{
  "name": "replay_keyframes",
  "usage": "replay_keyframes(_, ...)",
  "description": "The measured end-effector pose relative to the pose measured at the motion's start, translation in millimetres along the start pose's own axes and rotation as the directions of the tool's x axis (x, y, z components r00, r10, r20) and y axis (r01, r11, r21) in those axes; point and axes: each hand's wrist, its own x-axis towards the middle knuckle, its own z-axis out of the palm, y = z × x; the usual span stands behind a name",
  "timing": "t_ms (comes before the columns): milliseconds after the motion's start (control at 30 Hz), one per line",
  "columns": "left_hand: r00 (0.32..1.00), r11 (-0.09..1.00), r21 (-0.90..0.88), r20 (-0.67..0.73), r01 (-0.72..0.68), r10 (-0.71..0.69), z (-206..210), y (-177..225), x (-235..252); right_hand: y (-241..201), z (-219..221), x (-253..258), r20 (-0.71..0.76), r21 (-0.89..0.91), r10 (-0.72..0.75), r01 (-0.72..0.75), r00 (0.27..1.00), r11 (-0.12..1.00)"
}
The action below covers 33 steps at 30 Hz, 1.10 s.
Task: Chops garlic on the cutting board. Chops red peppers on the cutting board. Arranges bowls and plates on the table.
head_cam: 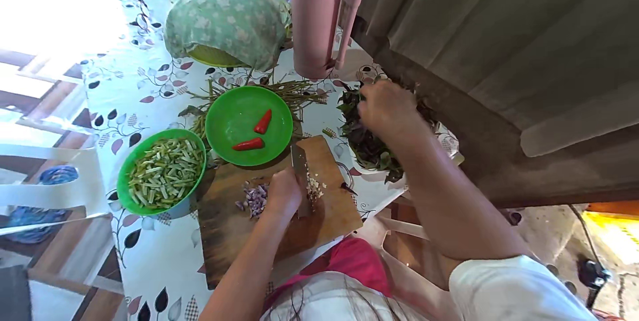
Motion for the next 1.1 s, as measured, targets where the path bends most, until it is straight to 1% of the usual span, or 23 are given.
replay_keyframes(33,1.000,1.000,0.003,-0.002,0.003,-0.003,0.2,-0.5,0.2,-9.4,15.0,5.7,0.035,0.033,-0.034,0.033,0.999,0.999)
replay_keyframes(100,1.000,1.000,0.014,0.001,0.011,-0.011,0.0,0.0,0.4,-29.3,46.9,17.4,0.174,0.074,-0.078,0.066,0.982,0.995)
replay_keyframes(167,1.000,1.000,0.015,0.010,0.017,-0.017,-0.8,1.4,-0.3,-46.7,71.2,29.5,0.302,0.097,-0.023,-0.007,0.953,0.995)
replay_keyframes(233,1.000,1.000,0.010,0.015,0.020,-0.020,-0.8,2.0,-0.4,-54.9,89.1,40.7,0.360,0.113,0.086,-0.135,0.929,0.984)
replay_keyframes(267,1.000,1.000,0.006,0.014,0.021,-0.021,-0.4,1.7,0.0,-56.0,96.2,44.8,0.374,0.099,0.124,-0.173,0.919,0.980)
replay_keyframes(400,1.000,1.000,-0.012,0.005,0.026,-0.026,0.7,-1.0,1.2,-50.4,114.3,53.1,0.443,0.022,0.193,-0.226,0.876,0.974)
replay_keyframes(500,1.000,1.000,-0.001,0.013,0.029,-0.029,0.1,-1.0,1.4,-42.4,121.8,57.6,0.438,0.016,0.217,-0.248,0.873,0.969)
replay_keyframes(567,0.999,1.000,0.010,0.023,0.027,-0.027,-1.1,0.3,-0.6,-45.2,120.2,51.7,0.432,0.049,0.214,-0.259,0.876,0.965)
replay_keyframes(633,0.999,0.999,0.038,0.033,0.014,-0.016,-2.2,5.2,-2.7,-52.2,107.6,36.1,0.390,0.148,0.174,-0.248,0.904,0.957)
replay_keyframes(700,0.999,0.998,0.056,0.040,0.013,-0.015,-1.8,11.0,-5.3,-53.7,89.6,10.6,0.288,0.301,0.064,-0.154,0.956,0.941)
replay_keyframes(733,0.999,0.998,0.056,0.043,0.021,-0.023,-1.8,13.5,-6.5,-51.5,83.7,-2.7,0.228,0.330,0.008,-0.085,0.974,0.940)
replay_keyframes(800,0.999,0.998,0.054,0.037,0.029,-0.031,-1.1,16.2,-8.4,-37.5,80.6,-30.9,0.102,0.392,-0.086,0.040,0.991,0.919)
replay_keyframes(833,0.999,0.998,0.057,0.041,0.028,-0.031,-1.2,16.5,-8.6,-27.3,82.5,-44.7,0.064,0.460,-0.123,0.080,0.990,0.884)
replay_keyframes(867,0.999,0.997,0.068,0.045,0.024,-0.027,-1.6,16.7,-8.4,-16.3,86.4,-55.3,0.068,0.538,-0.143,0.084,0.987,0.838)
replay_keyframes(900,0.999,0.997,0.072,0.043,0.016,-0.019,-1.4,16.2,-7.6,-6.0,91.9,-62.8,0.111,0.609,-0.135,0.040,0.985,0.792)
replay_keyframes(967,1.000,0.999,0.040,0.018,-0.003,0.003,1.0,11.9,-5.0,10.6,107.8,-72.0,0.211,0.698,-0.068,-0.102,0.975,0.709)
replay_keyframes(1000,1.000,1.000,0.028,0.010,-0.004,0.004,2.2,10.8,-3.6,16.2,115.4,-75.7,0.232,0.727,-0.034,-0.150,0.972,0.671)
replay_keyframes(1033,1.000,1.000,0.019,0.009,0.000,0.000,3.2,10.9,-2.9,18.8,120.1,-79.7,0.231,0.745,-0.008,-0.172,0.973,0.645)
replay_keyframes(1100,1.000,1.000,0.011,0.020,0.016,-0.016,4.6,12.0,-5.2,12.9,120.2,-86.2,0.157,0.750,-0.006,-0.115,0.988,0.651)
